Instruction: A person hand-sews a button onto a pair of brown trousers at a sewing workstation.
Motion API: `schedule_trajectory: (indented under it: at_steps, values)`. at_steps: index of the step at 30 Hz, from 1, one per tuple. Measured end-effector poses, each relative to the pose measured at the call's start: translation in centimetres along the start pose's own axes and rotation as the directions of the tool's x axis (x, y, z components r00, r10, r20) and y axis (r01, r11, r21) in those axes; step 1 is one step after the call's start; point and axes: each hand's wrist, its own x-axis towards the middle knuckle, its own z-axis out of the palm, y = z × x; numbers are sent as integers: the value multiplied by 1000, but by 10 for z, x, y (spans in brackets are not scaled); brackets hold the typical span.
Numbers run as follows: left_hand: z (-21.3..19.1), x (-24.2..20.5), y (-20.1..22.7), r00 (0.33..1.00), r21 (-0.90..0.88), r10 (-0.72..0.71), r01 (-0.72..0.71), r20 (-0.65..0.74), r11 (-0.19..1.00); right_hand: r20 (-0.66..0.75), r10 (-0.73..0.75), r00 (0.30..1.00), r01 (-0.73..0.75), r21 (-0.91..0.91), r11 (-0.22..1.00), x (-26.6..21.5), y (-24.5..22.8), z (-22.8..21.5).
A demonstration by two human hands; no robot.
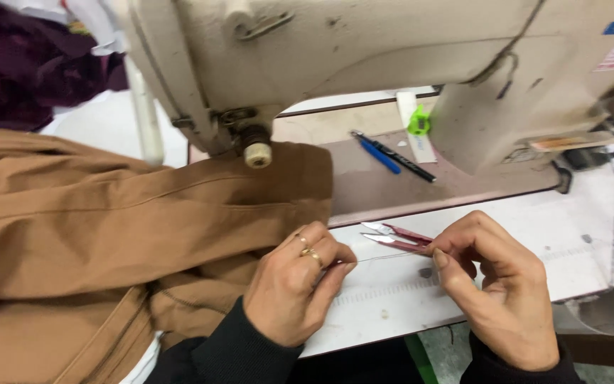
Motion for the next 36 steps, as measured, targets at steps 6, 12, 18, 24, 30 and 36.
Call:
schedule_trajectory:
  at_steps: [6, 12, 18, 24, 30, 36]
  values:
    - [2, 6, 0, 999, -7, 22, -22, 29, 1000, -93, 54, 994, -49, 54, 997, -11, 23, -31]
    - [8, 8, 4, 996, 65, -86, 83, 41, 994, -210, 115, 971, -116, 10, 993, -33, 51, -77]
    - [13, 5, 7, 977, 103, -213, 210, 28, 972, -370, 269, 889, -308, -49, 950, -62, 70, -121]
    - [18, 11, 22, 959, 127, -275, 281, -68, 951, -466, 453, 760, -579, -169, 798, -81, 100, -154]
    - [27, 4, 16, 928, 195, -355, 371, -109, 908, -517, 500, 695, -698, -318, 642, -88, 121, -167]
    - [29, 3, 12, 940, 208, -321, 339, -117, 917, -529, 543, 652, -758, -433, 488, -90, 131, -172]
